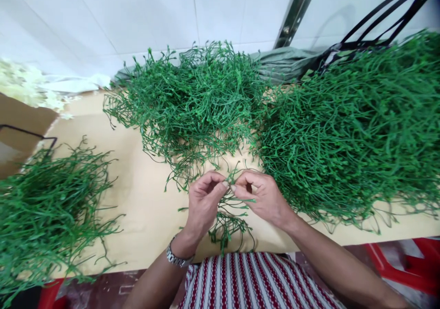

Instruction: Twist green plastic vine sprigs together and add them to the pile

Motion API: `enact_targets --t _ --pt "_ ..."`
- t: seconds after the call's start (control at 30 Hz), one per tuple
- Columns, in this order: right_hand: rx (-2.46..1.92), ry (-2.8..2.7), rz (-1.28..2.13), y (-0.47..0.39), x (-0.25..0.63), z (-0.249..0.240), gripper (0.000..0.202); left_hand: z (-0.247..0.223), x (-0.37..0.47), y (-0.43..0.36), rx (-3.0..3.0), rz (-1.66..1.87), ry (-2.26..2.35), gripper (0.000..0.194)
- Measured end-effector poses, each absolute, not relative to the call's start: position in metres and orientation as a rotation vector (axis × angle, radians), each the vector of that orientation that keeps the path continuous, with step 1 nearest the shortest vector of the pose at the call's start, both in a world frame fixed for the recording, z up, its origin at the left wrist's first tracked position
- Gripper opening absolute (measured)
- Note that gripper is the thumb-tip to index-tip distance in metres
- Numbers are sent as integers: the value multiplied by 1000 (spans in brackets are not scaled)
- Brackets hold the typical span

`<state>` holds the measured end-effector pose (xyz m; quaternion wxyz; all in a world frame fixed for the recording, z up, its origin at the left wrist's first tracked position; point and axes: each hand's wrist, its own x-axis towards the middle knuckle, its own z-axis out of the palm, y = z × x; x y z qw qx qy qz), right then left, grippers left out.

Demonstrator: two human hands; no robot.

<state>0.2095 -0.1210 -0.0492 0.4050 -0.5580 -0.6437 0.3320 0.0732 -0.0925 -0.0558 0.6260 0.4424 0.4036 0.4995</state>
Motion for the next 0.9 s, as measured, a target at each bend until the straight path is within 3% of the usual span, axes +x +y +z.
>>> enact_targets --t 0.13,0.33,0.43,0.53,0.6,0.73,0.9 --pt "-1512 -1664 806 -122 211 -52 18 -55 70 -87 1023 1312 1008 5" --pt "-1736 -2048 564 -119 222 -49 24 -48 62 -81 995 1133 895 5" --pt "-1686 -1956 335 -118 233 -37 27 -47 60 -81 963 1067 899 7" --pt "-1471 -1814 256 -117 240 -20 17 -46 59 -82 964 978 919 8" --pt "-1338 -1864 311 -114 241 -12 7 -46 60 -83 964 930 917 8" --pt "-1214 -2049 671 -108 234 -14 14 -45 61 -85 985 860 870 9" --pt "-1253 -1929 891 -108 229 -27 2 -49 61 -88 1052 836 859 9"
